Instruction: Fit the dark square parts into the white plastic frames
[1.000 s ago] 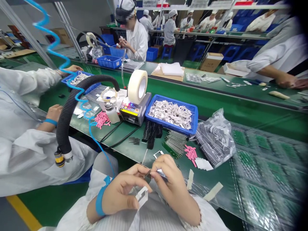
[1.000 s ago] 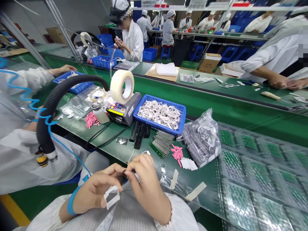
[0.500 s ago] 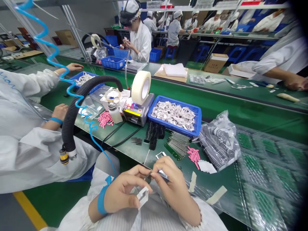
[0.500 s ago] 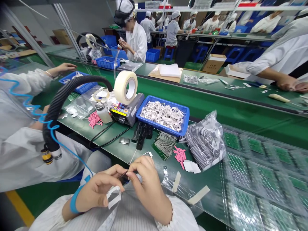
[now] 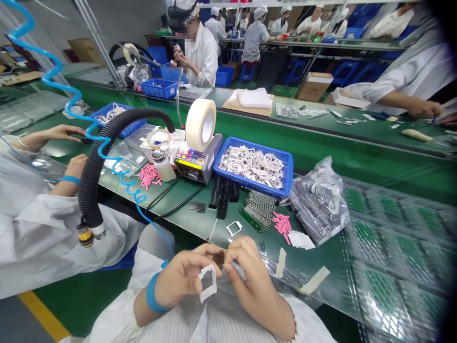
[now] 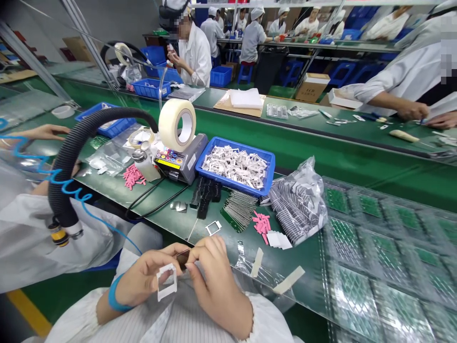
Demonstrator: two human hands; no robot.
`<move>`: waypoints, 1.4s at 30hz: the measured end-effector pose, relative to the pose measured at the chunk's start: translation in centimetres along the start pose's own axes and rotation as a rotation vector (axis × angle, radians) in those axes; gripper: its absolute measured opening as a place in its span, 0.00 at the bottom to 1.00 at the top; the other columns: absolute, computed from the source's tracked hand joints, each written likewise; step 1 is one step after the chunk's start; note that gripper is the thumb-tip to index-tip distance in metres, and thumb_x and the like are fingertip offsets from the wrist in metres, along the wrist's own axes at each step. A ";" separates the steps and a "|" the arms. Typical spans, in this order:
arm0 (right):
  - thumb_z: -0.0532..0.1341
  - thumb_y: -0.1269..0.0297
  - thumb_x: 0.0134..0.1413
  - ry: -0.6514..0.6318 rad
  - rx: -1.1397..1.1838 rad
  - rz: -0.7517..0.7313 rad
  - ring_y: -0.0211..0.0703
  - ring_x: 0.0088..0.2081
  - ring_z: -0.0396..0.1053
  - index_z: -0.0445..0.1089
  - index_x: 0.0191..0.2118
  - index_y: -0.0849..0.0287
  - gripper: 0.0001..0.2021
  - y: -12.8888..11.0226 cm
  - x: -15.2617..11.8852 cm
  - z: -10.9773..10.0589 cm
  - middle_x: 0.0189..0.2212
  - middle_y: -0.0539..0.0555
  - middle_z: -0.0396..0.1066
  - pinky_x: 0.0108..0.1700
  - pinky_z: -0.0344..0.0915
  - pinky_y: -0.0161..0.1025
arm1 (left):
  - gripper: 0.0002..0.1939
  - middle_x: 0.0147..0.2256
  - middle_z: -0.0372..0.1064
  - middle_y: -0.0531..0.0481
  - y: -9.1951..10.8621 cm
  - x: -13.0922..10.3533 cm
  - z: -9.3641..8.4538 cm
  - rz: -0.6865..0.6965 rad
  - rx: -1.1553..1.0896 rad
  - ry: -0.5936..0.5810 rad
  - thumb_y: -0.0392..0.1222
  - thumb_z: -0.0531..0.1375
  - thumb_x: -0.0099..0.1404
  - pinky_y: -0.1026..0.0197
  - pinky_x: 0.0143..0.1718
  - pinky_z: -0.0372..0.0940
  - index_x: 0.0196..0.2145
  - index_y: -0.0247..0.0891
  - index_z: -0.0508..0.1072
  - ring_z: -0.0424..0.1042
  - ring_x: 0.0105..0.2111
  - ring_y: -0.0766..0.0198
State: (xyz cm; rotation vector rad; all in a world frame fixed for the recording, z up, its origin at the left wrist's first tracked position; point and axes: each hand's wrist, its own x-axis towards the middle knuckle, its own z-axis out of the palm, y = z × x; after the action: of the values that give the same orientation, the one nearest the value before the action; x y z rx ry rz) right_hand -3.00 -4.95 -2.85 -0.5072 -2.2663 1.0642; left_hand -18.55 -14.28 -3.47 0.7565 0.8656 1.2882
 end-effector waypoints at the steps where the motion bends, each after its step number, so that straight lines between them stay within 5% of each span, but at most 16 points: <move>1: 0.50 0.71 0.59 0.035 0.006 0.002 0.41 0.34 0.59 0.58 0.31 0.56 0.06 0.0 -0.2 -0.2 0.29 0.50 0.59 0.37 0.57 0.41 | 0.17 0.44 0.63 0.43 0.0 0.0 0.1 -0.003 -0.019 0.009 0.55 0.64 0.51 0.51 0.48 0.54 0.33 0.40 0.79 0.63 0.46 0.53; 10: 0.55 0.72 0.56 0.165 -0.075 -0.038 0.41 0.32 0.60 0.63 0.31 0.56 0.05 -0.2 0.3 -0.8 0.27 0.49 0.63 0.35 0.59 0.41 | 0.18 0.45 0.61 0.43 0.6 0.0 0.4 0.035 0.019 -0.115 0.53 0.65 0.50 0.51 0.48 0.56 0.37 0.43 0.78 0.62 0.45 0.54; 23: 0.52 0.73 0.58 0.047 -0.117 -0.028 0.41 0.34 0.59 0.60 0.32 0.57 0.05 0.4 0.5 -0.3 0.29 0.50 0.61 0.38 0.55 0.44 | 0.17 0.44 0.62 0.43 0.5 -0.3 0.0 0.085 0.182 -0.101 0.51 0.65 0.51 0.49 0.50 0.55 0.39 0.43 0.78 0.61 0.46 0.53; 29: 0.48 0.72 0.60 -0.022 -0.104 0.011 0.42 0.35 0.58 0.55 0.31 0.57 0.06 -0.3 -0.6 -0.7 0.29 0.51 0.59 0.38 0.55 0.43 | 0.19 0.47 0.62 0.41 -0.1 0.2 0.2 -0.039 -0.096 0.054 0.55 0.66 0.48 0.47 0.51 0.55 0.32 0.38 0.79 0.63 0.47 0.50; 33: 0.47 0.68 0.61 0.020 -0.174 0.172 0.40 0.31 0.59 0.55 0.29 0.56 0.09 2.5 -1.8 -0.8 0.27 0.50 0.59 0.33 0.56 0.39 | 0.19 0.51 0.62 0.40 0.1 0.3 0.0 -0.039 -0.290 0.133 0.54 0.66 0.47 0.45 0.56 0.51 0.31 0.36 0.78 0.62 0.51 0.49; 38: 0.53 0.68 0.57 0.078 -0.484 0.233 0.42 0.28 0.58 0.61 0.26 0.58 0.09 6.5 -2.3 0.3 0.24 0.52 0.62 0.32 0.53 0.40 | 0.18 0.49 0.65 0.40 0.8 0.1 -0.2 -0.002 -0.308 0.066 0.52 0.67 0.47 0.44 0.57 0.50 0.32 0.37 0.78 0.63 0.51 0.48; 42: 0.55 0.60 0.58 0.075 -0.175 0.123 0.45 0.36 0.62 0.63 0.40 0.57 0.07 3.9 -1.3 -0.6 0.33 0.54 0.65 0.36 0.59 0.42 | 0.18 0.48 0.65 0.40 1.3 0.0 0.2 -0.041 -0.272 0.014 0.53 0.67 0.45 0.45 0.56 0.52 0.28 0.36 0.79 0.64 0.49 0.48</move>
State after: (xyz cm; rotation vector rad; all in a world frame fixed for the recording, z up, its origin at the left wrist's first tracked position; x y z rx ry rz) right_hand -1.21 -2.91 -6.06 -0.7548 -2.2978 0.8925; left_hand -19.00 -14.15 -2.28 0.5126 0.6953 1.3424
